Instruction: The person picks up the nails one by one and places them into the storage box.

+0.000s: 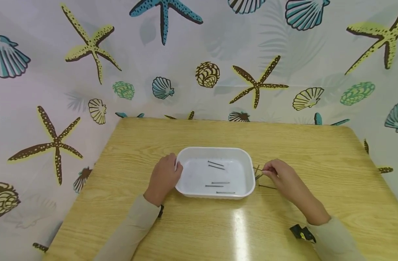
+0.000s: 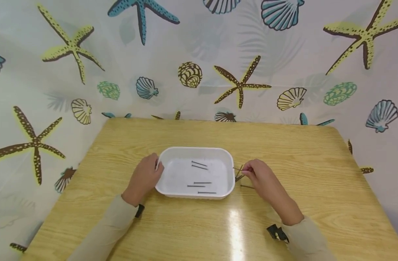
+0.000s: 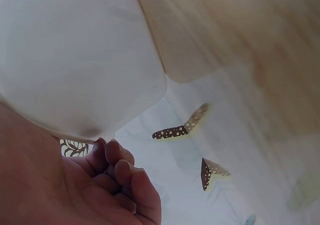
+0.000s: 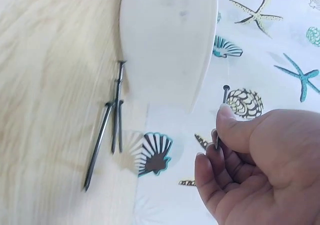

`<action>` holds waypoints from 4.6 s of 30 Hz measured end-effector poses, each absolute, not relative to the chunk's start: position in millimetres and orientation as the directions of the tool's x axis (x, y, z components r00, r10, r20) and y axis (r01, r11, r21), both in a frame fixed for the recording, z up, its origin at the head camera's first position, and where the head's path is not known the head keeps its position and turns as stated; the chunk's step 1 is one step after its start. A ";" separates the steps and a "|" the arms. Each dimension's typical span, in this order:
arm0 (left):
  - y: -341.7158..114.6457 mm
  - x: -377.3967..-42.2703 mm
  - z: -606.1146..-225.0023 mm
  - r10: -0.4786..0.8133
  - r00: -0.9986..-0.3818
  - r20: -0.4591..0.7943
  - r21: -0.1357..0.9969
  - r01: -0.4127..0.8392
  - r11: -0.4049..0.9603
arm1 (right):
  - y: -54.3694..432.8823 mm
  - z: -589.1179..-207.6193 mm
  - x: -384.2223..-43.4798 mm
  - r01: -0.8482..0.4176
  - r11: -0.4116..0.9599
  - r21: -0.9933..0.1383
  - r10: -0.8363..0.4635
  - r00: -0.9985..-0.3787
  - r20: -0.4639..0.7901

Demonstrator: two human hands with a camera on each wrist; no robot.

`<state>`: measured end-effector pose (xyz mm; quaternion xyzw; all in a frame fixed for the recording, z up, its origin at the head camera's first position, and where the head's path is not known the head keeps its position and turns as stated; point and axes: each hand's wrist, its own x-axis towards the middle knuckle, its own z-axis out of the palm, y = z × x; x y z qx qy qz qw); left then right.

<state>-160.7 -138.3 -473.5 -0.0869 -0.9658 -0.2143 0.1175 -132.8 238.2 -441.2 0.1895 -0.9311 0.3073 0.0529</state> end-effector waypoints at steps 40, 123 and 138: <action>-138.9 -161.2 -474.2 0.102 -0.968 0.231 0.393 0.189 0.900 | 130.4 -454.8 -153.4 -0.532 0.718 -0.449 -0.544 -0.831 0.115; -138.5 -162.1 -477.1 0.088 -0.974 0.207 0.402 0.167 0.900 | 121.9 -468.0 -159.5 -0.456 0.823 -0.339 -0.481 -0.876 0.011; -137.5 -164.3 -479.4 0.097 -0.971 0.217 0.408 0.181 0.895 | 122.5 -463.8 -158.0 -0.450 0.820 -0.354 -0.457 -0.887 0.071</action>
